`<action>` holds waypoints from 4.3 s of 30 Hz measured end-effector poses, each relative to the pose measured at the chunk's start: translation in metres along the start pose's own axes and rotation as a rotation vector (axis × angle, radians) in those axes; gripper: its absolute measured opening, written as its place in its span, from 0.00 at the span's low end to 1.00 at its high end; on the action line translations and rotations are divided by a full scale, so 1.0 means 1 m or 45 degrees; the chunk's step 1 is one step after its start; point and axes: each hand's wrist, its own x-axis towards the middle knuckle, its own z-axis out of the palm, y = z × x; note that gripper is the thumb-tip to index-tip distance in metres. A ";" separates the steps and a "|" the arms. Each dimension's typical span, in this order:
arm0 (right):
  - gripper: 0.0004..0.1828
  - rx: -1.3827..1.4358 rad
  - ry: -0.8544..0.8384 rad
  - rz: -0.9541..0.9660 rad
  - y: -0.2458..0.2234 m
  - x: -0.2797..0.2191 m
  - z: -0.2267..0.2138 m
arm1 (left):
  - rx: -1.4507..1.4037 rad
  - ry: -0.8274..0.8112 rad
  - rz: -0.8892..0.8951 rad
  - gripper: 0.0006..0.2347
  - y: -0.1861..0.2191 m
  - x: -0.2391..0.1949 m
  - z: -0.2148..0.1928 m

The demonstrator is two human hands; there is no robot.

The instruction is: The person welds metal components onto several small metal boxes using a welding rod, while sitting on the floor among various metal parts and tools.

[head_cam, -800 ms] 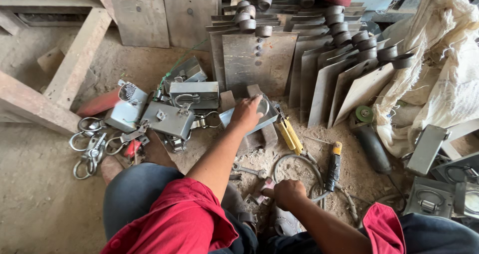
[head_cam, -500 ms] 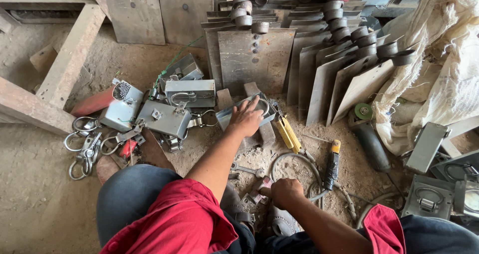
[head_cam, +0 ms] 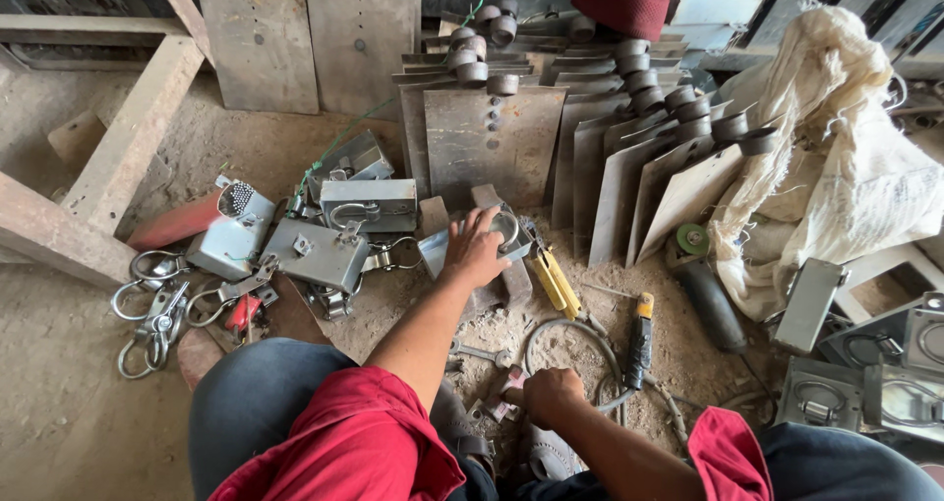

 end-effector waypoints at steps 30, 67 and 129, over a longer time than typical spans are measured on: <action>0.42 0.079 -0.036 0.039 -0.001 0.006 0.007 | -0.590 0.579 -0.834 0.07 -0.072 -0.055 -0.023; 0.26 1.771 0.644 0.740 0.172 0.035 -0.016 | -0.483 0.154 -0.428 0.40 -0.056 0.018 -0.032; 0.23 3.180 1.100 0.797 0.135 0.045 -0.031 | -1.044 0.151 -0.809 0.42 -0.082 0.000 -0.056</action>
